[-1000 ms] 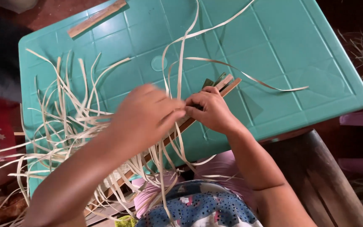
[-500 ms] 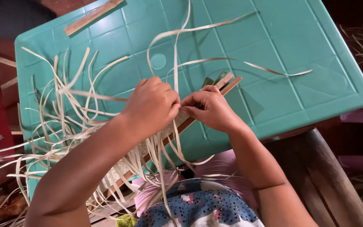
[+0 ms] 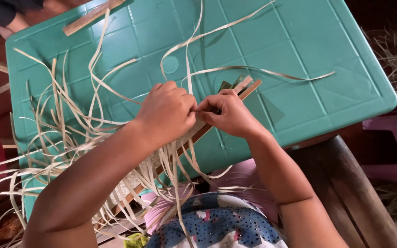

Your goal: The person weaves thin palm fibers by hand through a wooden frame, repeatedly pulling strands through the existing weave to extend the pattern. The hands manipulate the fibers and the frame continuously throughout the clip.

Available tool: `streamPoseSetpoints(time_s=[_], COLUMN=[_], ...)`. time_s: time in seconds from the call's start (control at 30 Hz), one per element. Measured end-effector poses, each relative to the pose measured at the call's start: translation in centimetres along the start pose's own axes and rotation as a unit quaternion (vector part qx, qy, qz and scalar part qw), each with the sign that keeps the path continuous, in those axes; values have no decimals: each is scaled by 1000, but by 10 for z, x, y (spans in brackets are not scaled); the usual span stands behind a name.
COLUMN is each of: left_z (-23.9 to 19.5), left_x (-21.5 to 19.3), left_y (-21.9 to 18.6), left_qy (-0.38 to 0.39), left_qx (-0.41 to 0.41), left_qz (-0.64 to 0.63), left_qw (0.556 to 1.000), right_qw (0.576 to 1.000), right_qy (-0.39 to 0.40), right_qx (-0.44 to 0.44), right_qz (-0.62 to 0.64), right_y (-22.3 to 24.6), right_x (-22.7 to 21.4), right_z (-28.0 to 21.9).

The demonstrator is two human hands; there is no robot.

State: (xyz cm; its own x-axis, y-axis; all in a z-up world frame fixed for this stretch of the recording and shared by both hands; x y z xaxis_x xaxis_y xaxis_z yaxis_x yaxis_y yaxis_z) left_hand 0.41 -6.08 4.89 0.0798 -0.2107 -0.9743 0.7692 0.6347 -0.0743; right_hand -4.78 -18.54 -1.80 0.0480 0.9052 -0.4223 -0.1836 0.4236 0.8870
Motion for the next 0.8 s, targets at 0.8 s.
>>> streamPoseSetpoints(time_s=[0.8], left_z=[-33], left_x=[-35], left_y=[-23], left_qy=[-102], left_qx=[153], left_qz=[43], left_qw=[982], right_qw=[998], right_qy=[55], right_qx=[-32], right_qz=[22], right_y=[9], right_x=[-4], right_z=[6])
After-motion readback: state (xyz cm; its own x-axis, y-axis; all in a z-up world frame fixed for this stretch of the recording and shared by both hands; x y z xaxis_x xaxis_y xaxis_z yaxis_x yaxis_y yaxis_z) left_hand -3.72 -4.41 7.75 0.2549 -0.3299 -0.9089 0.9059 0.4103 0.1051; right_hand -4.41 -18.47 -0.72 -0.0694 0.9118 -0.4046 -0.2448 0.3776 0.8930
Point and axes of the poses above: each hand's wrist, its own z-axis towards the middle knuckle, its own x-axis out of the palm, y = z × x, the point moved 7 cm from there along z, towards the middle knuckle, and after that the axes turned 15 degrees about -x, right-handed, at the moved point
